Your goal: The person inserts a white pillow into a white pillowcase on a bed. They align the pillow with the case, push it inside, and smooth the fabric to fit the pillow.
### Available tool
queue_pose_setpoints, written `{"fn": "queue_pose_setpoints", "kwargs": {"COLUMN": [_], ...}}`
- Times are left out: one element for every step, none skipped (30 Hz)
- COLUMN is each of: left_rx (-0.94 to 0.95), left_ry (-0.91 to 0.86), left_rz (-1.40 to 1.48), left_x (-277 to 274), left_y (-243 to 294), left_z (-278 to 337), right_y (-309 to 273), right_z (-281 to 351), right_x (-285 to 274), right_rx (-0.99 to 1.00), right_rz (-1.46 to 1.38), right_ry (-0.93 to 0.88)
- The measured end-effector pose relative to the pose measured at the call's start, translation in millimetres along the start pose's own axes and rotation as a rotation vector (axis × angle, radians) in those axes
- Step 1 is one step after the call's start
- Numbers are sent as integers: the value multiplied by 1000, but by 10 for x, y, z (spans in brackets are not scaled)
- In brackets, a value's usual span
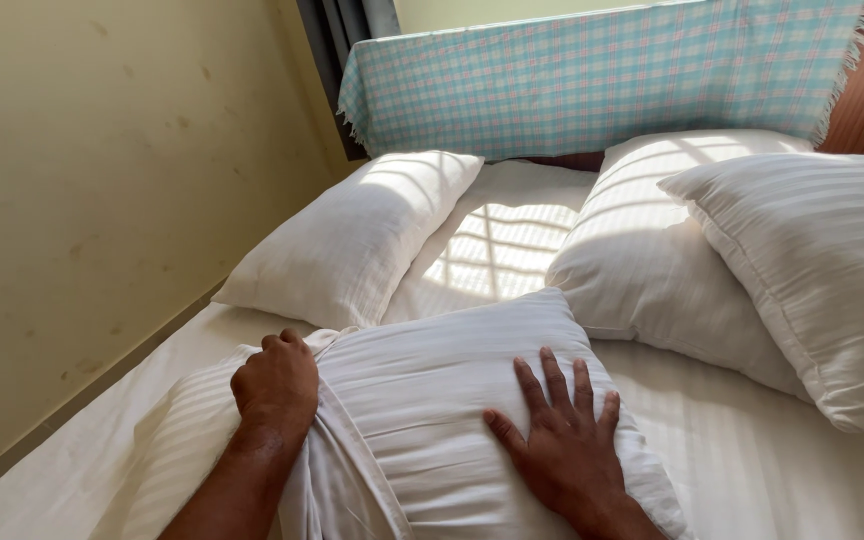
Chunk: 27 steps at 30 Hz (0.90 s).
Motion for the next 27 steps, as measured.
{"fn": "queue_pose_setpoints", "kwargs": {"left_rx": [-9, -18, -21, -33, -44, -47, -54, -60, -62, -60, -57, -58, -45, -31, -34, -32, -31, -33, -36, -39, -42, -44, -45, -48, -67, -86, -91], "left_ry": [69, 137, 138, 180, 221, 221, 227, 233, 233, 198, 163, 162, 163, 165, 164, 198, 232, 232, 239, 246, 246, 235, 223, 223, 174, 125, 123], "left_rz": [20, 40, 38, 87, 136, 134, 107, 81, 80, 98, 118, 119, 129, 139, 140, 67, -8, -8, -1, 6, 5, 129, 252, 251, 326, 401, 402], "left_x": [-73, -143, -188, -257, -319, -292, -267, -243, -186, -105, -16, 67, 146, 225, 276, 302, 326, 346, 353, 359, 339, 330, 320, 327, 377, 430, 454], "left_y": [-11, -21, -9, -11, -13, 19, 47, 74, 101, 127, 165, 164, 170, 176, 142, 127, 111, 86, 52, 17, 25, 5, -16, 35, 70, 105, 92], "left_z": [113, 229, 384, 550, 717, 822, 934, 1045, 1100, 1144, 1188, 1179, 1169, 1160, 1149, 1148, 1145, 1170, 1192, 1214, 1317, 1417, 1517, 1603, 1679, 1759, 1793], "right_y": [-16, -30, -61, -129, -199, -261, -430, -586, -607, -662, -703, -681, -660, -639, -635, -622, -610, -598, -597, -595, -599, -597, -598, -612, -617, -624, -651], "right_z": [16, 31, 36, 55, 81, 124, 232, 367, 363, 394, 426, 434, 451, 468, 462, 451, 439, 431, 416, 402, 402, 399, 398, 417, 421, 428, 455], "right_x": [-28, -54, -41, -81, -115, -91, -140, -184, -100, -33, 37, 44, 38, 31, 24, 14, 4, 18, 26, 35, 46, 57, 66, 57, 62, 68, 56], "right_rx": [6, 12, 9, -31, -71, -74, -234, -392, -394, -446, -498, -499, -500, -501, -503, -491, -478, -480, -483, -487, -490, -482, -473, -475, -469, -463, -467], "right_rz": [-13, -26, -28, 46, 119, 117, 98, 77, 76, 95, 116, 117, 119, 121, 121, 122, 122, 122, 121, 121, 119, 115, 111, 109, 102, 96, 96], "right_ry": [-4, -8, -8, 75, 158, 157, 288, 422, 421, 470, 519, 518, 539, 561, 560, 561, 563, 562, 564, 566, 566, 564, 563, 563, 535, 507, 504]}}
Point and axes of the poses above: each hand's wrist, its own z-axis away from the middle knuckle, its own x-axis out of the palm, y = z × x, the point moved 7 cm from there along -z, towards the middle knuckle, and after that the axes turned 12 degrees about -y, right-handed, at the moved point
